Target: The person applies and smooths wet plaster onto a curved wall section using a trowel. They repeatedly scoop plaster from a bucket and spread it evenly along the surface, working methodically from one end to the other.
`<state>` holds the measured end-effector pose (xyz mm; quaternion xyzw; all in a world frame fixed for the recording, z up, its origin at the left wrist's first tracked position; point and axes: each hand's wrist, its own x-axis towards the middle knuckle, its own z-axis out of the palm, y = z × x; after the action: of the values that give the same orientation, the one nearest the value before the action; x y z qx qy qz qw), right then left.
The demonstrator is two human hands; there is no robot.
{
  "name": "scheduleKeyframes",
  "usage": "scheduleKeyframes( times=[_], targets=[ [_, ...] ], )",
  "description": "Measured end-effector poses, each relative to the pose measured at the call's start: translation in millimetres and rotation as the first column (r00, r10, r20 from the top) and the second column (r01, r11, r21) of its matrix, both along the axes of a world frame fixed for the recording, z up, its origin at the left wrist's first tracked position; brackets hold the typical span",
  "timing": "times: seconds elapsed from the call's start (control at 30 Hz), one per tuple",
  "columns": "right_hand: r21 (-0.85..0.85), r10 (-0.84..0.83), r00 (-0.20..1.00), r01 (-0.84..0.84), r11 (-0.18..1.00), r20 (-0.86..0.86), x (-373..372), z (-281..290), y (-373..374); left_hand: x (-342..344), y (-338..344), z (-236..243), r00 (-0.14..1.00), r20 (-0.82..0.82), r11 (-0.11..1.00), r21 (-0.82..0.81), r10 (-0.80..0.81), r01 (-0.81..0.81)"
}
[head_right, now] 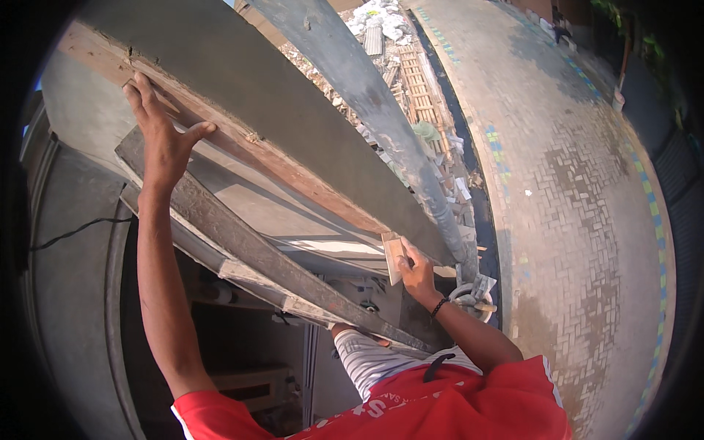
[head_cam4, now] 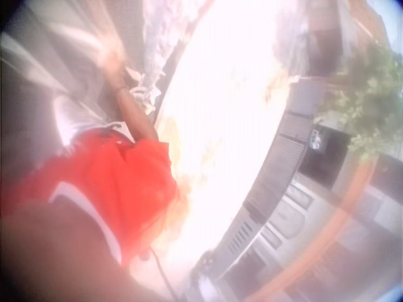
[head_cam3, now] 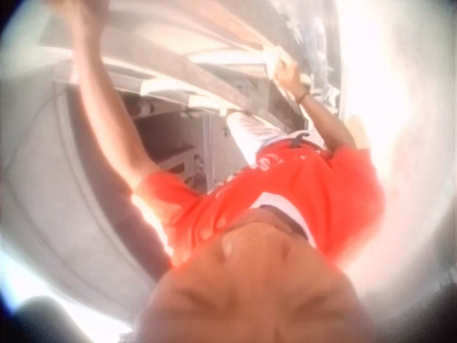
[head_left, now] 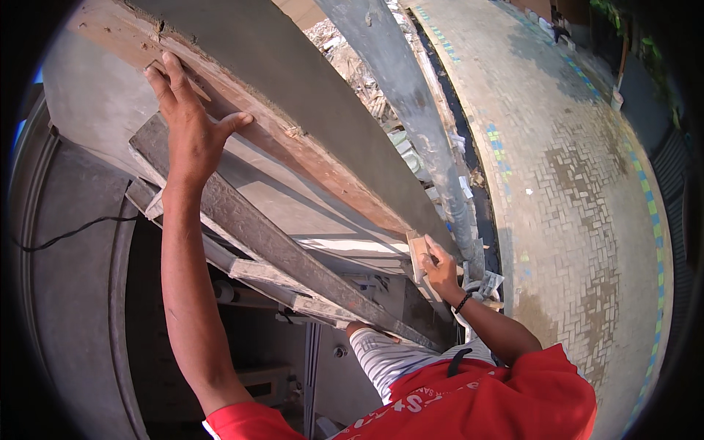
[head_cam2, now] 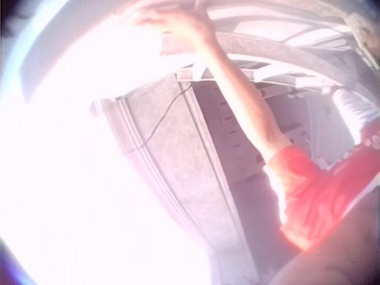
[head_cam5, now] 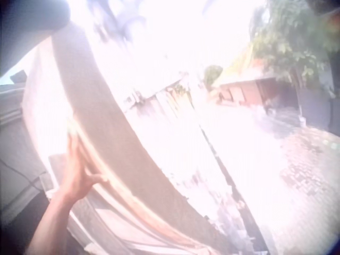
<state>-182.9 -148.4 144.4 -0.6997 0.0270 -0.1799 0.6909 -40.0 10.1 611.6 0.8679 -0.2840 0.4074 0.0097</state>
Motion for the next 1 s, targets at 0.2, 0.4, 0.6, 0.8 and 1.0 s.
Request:
scheduleKeyframes(
  times=[0.2,0.4,0.6,0.8,1.0],
  targets=[
    [0.097,-0.096,0.995,0.097,0.991,-0.011,76.0,81.8,-16.3,8.1,8.5,-2.8,0.995,0.099,0.999,0.047,0.011,-0.015],
    [-0.021,0.022,1.0,-0.022,1.0,-0.009,84.4,65.7,0.2,10.7,14.7,-0.3,0.989,0.145,0.993,0.111,0.017,-0.033],
    [0.07,-0.128,0.981,0.14,0.988,-0.145,19.3,-56.5,-10.8,-1.6,-4.6,-1.2,0.997,0.032,0.996,0.045,0.074,-0.075],
    [0.066,-0.158,0.977,0.169,0.983,-0.14,78.5,8.0,-13.0,3.8,9.7,-2.4,0.994,0.086,0.992,0.107,0.061,-0.07],
    [-0.086,-0.246,0.936,0.231,0.969,-0.251,151.3,7.5,-12.5,6.0,2.8,-0.9,0.993,0.108,0.991,0.123,0.036,-0.049]
  ],
)
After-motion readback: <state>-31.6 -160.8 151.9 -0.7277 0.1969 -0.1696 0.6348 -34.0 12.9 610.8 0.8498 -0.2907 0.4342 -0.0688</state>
